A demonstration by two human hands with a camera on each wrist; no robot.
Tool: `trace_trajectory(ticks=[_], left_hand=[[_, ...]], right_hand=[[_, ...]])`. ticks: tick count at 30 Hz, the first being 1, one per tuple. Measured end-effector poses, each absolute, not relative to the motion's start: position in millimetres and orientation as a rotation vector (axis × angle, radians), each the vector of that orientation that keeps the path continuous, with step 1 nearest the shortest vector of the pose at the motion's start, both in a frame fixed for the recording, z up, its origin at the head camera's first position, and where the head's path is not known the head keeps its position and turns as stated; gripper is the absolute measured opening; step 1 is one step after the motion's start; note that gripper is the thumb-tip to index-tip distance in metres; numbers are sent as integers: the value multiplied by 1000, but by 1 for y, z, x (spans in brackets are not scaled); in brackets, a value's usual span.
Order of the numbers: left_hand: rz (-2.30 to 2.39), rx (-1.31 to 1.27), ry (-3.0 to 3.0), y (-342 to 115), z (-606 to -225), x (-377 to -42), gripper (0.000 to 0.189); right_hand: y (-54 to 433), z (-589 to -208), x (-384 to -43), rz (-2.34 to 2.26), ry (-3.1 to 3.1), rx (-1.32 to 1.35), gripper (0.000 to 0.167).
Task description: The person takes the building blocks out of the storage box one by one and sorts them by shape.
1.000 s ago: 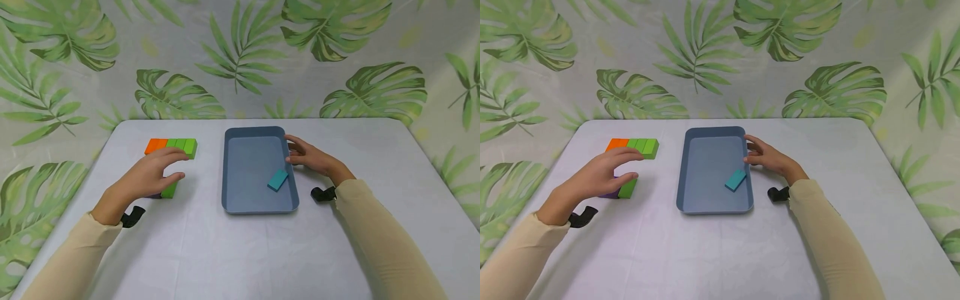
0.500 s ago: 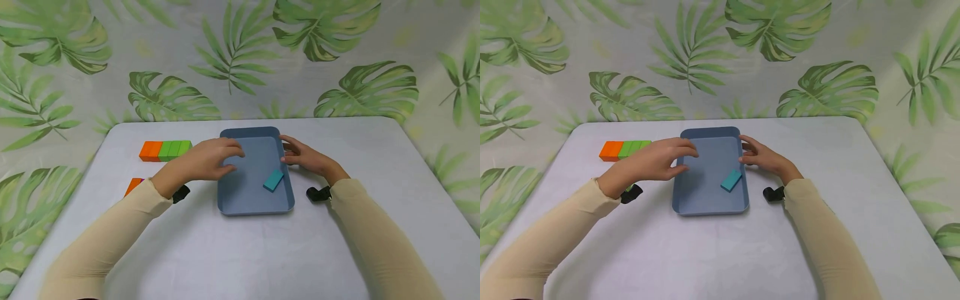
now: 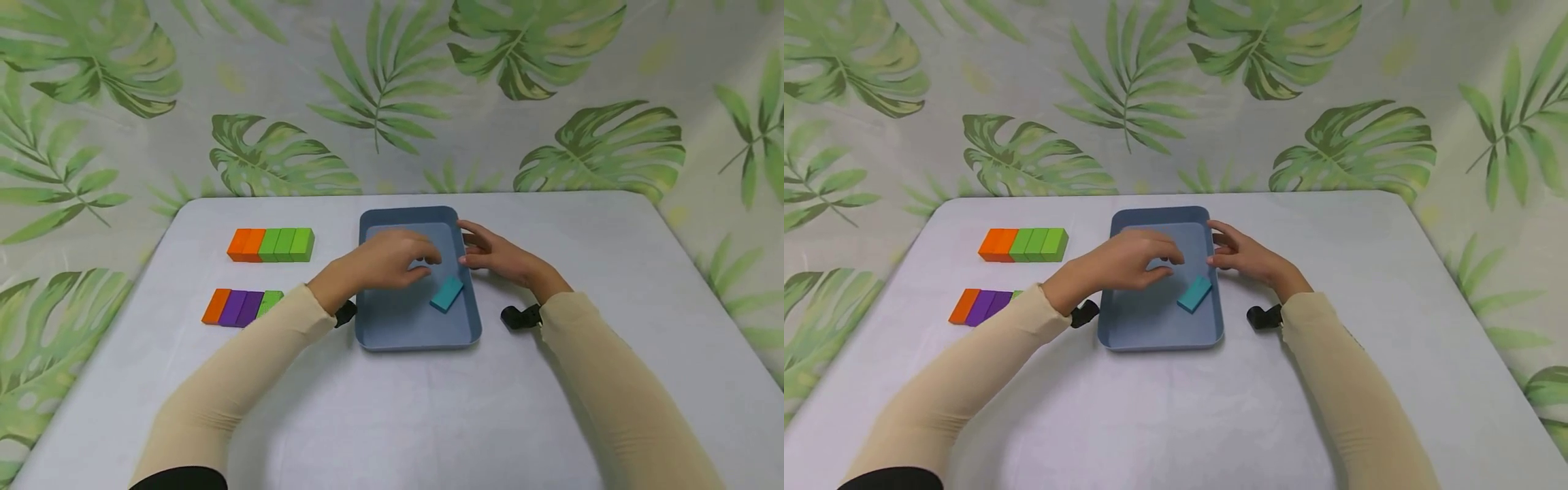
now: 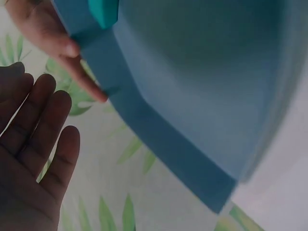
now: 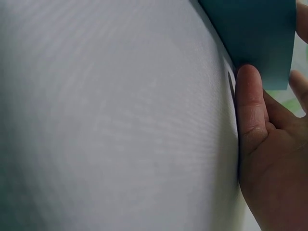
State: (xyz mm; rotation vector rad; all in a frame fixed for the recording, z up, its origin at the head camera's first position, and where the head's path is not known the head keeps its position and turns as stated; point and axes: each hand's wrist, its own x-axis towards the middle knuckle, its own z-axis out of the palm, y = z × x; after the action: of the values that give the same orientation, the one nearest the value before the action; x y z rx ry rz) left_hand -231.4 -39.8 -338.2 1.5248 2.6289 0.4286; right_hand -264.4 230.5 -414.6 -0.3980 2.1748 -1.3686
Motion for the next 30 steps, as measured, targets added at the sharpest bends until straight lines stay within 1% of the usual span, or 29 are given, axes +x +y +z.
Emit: trace_trajectory(ticks=[3,7,11,22,30], left_hand=[[373,1506,2593,-28,-346,-234,26],[293,1411,2537,-17,-354,-235,31],[247,1320,2492,-10,-360,-237,38],[107,1180,2463,-1,-371,-234,60],[116,1170,2477,4,-372,-229,61]], right_hand=[[231,-416,-263,-1383,2165,-397,83],[230,-417,-261,-1395,2159,-394,82],[231,-417,-261,-1401,2154,-393,82],[230,-414,-264,-1389,2156,-410,83],[229,-417,-266,-1400,2165,-404,81]])
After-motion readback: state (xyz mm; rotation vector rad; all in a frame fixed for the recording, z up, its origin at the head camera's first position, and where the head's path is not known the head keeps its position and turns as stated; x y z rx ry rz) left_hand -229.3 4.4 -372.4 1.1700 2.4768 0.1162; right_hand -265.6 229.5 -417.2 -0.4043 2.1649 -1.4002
